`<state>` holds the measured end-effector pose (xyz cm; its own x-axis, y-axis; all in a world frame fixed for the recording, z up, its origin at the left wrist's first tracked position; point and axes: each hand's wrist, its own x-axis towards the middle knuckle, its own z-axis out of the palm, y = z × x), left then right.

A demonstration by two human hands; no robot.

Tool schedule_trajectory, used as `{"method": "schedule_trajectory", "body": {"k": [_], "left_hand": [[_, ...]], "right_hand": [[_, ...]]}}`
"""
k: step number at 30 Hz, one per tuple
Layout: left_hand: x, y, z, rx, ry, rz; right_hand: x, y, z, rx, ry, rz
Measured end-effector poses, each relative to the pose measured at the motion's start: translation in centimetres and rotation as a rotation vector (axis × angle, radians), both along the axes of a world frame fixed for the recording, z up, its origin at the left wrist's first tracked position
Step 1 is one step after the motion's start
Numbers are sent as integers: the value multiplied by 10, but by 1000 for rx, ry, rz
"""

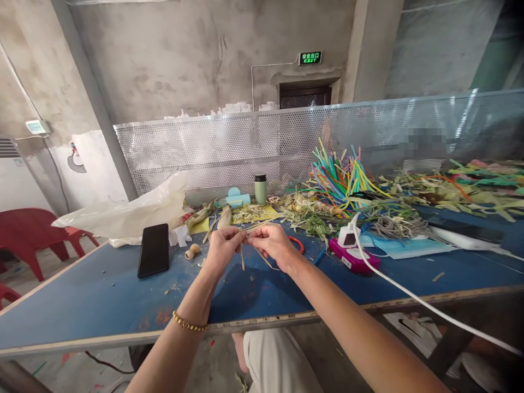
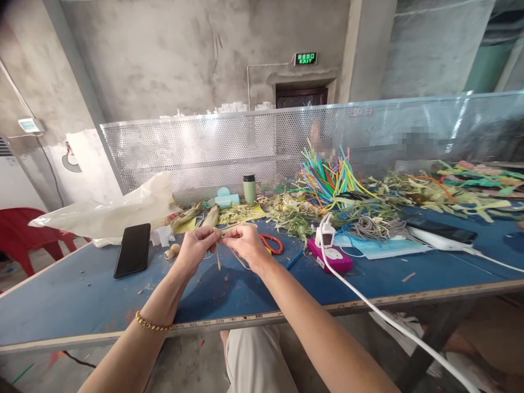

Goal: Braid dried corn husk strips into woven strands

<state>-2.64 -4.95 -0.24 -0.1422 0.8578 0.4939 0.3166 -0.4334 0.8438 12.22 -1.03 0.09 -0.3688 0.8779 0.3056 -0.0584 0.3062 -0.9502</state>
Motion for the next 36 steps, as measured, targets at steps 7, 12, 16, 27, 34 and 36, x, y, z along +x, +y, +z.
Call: {"method": "schedule_trajectory", "body": {"k": [7, 12, 16, 27, 34, 36], "left_hand": [[0, 1, -1, 13, 11, -33], [-1, 2, -2, 15, 20, -38], [-1, 4, -3, 18, 40, -52], [-3, 12, -13, 75, 78, 43], [2, 7, -8, 45, -86, -32], [2, 7, -8, 34, -110, -49]], "right_hand": [[3, 8, -5, -135, 27, 124], [2, 9, -6, -226, 49, 138], [1, 8, -6, -229, 42, 131], [-3, 7, -7, -241, 11, 148], [-2, -2, -2, -127, -61, 95], [-3, -4, -1, -105, -69, 64]]}}
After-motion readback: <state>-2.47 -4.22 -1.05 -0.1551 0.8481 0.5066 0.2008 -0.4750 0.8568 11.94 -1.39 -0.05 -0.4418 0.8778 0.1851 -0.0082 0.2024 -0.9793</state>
